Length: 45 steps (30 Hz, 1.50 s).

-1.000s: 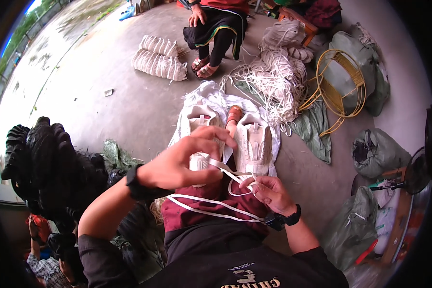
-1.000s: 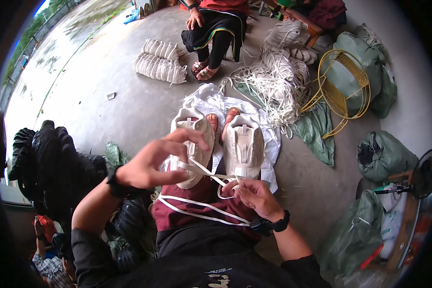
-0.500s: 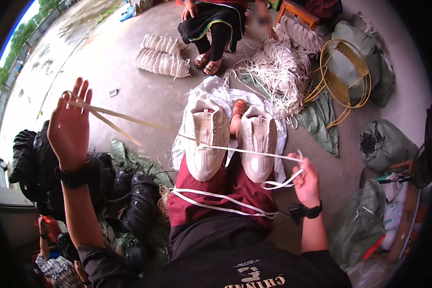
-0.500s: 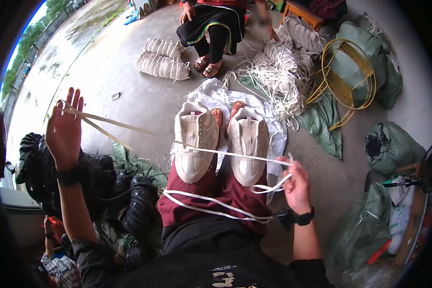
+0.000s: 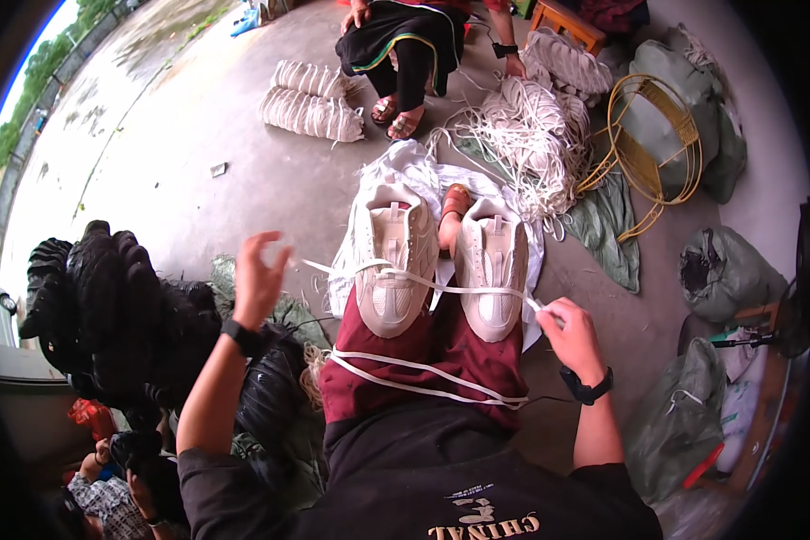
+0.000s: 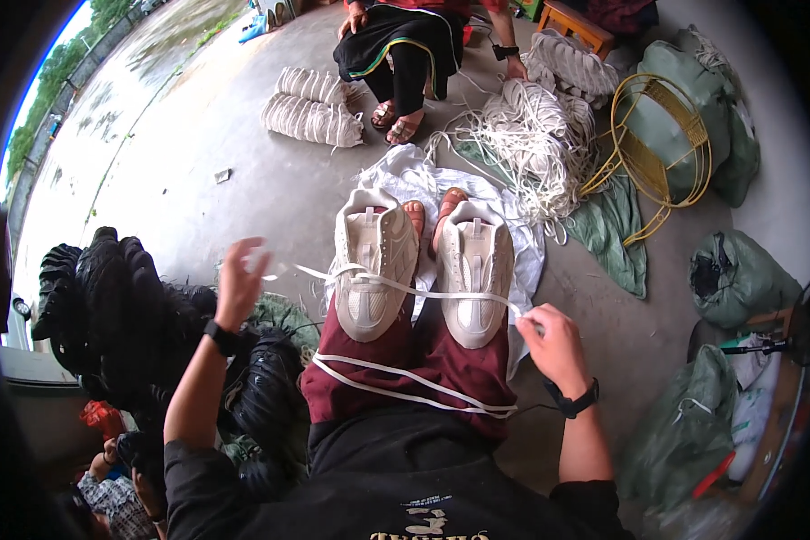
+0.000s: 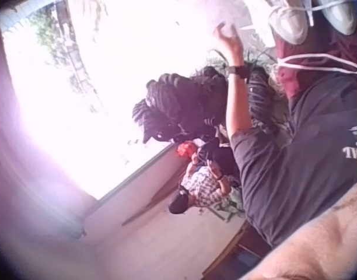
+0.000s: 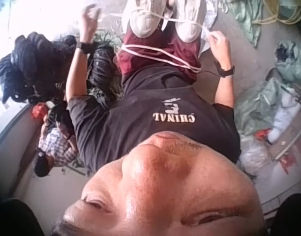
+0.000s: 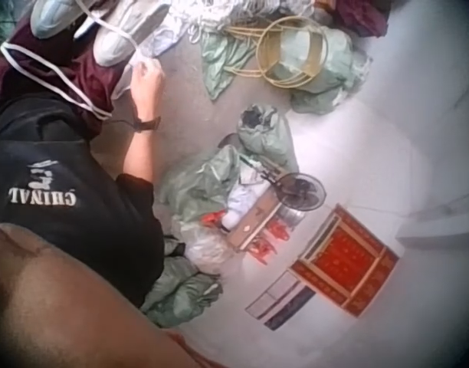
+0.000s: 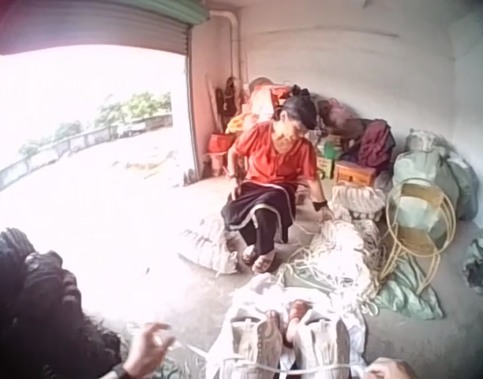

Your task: Lacing a pair of white shoes.

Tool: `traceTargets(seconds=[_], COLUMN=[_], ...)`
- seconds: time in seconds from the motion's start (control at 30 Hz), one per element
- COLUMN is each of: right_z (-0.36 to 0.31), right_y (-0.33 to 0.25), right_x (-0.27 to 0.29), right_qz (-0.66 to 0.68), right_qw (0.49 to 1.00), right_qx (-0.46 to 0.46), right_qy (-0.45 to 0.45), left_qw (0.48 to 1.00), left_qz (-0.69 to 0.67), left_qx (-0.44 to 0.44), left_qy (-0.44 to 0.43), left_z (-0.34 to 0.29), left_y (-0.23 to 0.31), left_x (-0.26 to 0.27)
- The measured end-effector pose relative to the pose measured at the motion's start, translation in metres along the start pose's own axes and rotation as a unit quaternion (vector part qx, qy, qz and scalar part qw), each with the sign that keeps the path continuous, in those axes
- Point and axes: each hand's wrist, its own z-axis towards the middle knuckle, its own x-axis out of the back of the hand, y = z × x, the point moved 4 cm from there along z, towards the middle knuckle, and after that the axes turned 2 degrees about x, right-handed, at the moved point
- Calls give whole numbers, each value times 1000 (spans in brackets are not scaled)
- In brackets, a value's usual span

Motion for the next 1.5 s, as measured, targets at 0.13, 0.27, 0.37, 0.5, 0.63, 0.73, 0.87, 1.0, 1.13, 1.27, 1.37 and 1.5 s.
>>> traceTargets(seconds=[0.13,0.27,0.37,0.5,0.63,0.73,0.87,1.0,1.13,1.27,1.37,1.5], right_z=[10,30,49,75,90,100,99,101,101,101,100,96], right_y=[-46,-81,-104,-96,-99,-97,-106,-110,-109,-108,-105,-103], right_x=[-5,-22,-55,-114,-148,-168,-180,-186,-192,-197,-193,-185], right_qz=[-147,3,68,97,85,84,104,102,106,125,113,102], right_qw=[983,994,984,978,983,984,983,982,981,977,976,976], right_qx=[112,108,165,180,156,151,146,152,156,163,173,176], right_qy=[-8,0,24,43,42,42,27,35,46,56,68,71], left_qw=[979,966,960,945,941,932,905,900,884,892,910,932], left_qz=[-61,-23,-3,9,-31,-64,-129,-55,138,189,211,247], left_qx=[-132,-194,-227,-279,-263,-271,-147,-173,-274,-313,-275,-205], left_qy=[-140,-168,-164,-172,-212,-232,-378,-396,-353,-266,-226,-171], left_z=[-17,-16,-10,-10,2,17,32,42,43,49,56,65], left_y=[59,85,89,96,100,99,85,90,74,44,25,-10], left_x=[-36,-49,-54,-62,-61,-59,-63,-45,-25,9,43,94])
